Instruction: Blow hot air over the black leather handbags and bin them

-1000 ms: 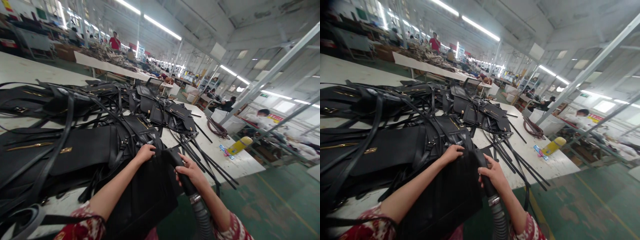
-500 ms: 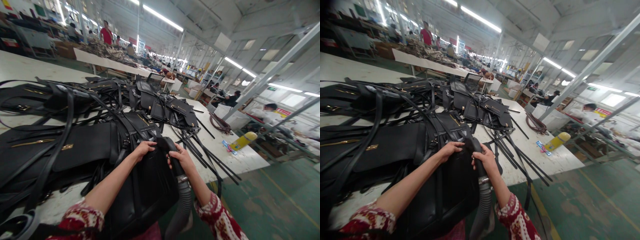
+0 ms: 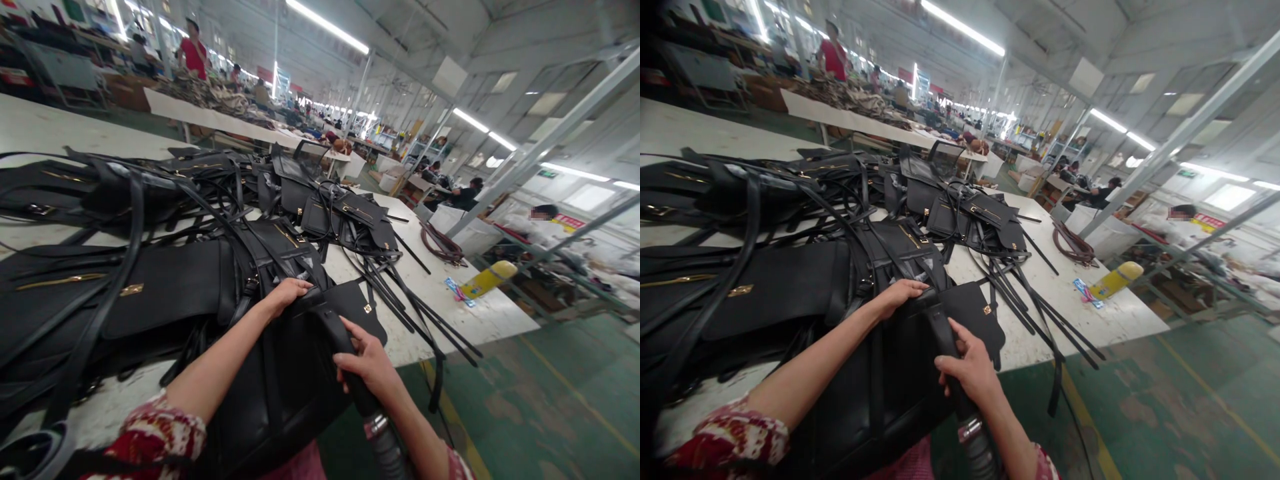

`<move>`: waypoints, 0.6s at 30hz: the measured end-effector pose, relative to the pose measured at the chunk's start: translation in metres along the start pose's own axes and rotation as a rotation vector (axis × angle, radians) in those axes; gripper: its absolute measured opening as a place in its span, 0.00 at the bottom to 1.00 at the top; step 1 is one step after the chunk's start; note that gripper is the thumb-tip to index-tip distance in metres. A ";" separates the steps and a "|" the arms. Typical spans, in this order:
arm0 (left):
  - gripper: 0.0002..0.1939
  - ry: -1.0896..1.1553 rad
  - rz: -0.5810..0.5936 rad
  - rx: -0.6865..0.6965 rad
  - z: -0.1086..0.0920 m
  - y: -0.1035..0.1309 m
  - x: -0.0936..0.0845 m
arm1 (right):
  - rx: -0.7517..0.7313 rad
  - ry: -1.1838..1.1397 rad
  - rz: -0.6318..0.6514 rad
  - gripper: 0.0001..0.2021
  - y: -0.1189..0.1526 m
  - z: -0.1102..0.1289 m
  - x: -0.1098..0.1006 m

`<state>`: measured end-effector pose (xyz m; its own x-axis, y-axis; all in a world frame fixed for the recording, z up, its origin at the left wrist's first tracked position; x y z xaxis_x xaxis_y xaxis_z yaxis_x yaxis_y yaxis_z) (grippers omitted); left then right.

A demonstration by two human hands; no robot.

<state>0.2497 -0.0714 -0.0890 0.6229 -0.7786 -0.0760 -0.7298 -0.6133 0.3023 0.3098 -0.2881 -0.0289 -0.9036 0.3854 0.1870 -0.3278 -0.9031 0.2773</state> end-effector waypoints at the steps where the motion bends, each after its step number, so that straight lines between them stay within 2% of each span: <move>1: 0.16 0.012 0.009 -0.004 0.001 0.001 0.000 | -0.008 -0.002 0.006 0.38 -0.006 -0.001 0.001; 4: 0.17 0.049 0.031 -0.011 0.002 0.004 -0.001 | -0.059 -0.025 0.024 0.37 -0.032 0.004 0.003; 7: 0.18 0.063 0.040 -0.010 0.001 0.008 -0.001 | -0.152 -0.066 -0.051 0.34 -0.051 0.014 -0.002; 10: 0.17 0.069 0.051 -0.008 -0.001 0.010 -0.001 | -0.222 -0.099 -0.124 0.34 -0.051 0.023 -0.008; 15: 0.17 0.069 0.049 -0.010 0.000 0.008 -0.001 | -0.107 -0.133 -0.042 0.34 -0.044 0.018 -0.008; 18: 0.17 0.057 0.028 -0.016 0.000 0.008 -0.001 | -0.159 -0.125 -0.083 0.34 -0.053 0.018 -0.008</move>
<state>0.2429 -0.0757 -0.0866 0.6175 -0.7865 -0.0132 -0.7430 -0.5887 0.3183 0.3388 -0.2399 -0.0284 -0.8336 0.4715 0.2877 -0.4482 -0.8818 0.1465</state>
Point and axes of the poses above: each hand's wrist, its own y-axis away from the middle knuckle, its own x-axis out of the palm, z = x × y, the point moved 3 cm from there along -y, towards the middle knuckle, and after that the axes turned 9 degrees about -y, right-handed, at the moved point
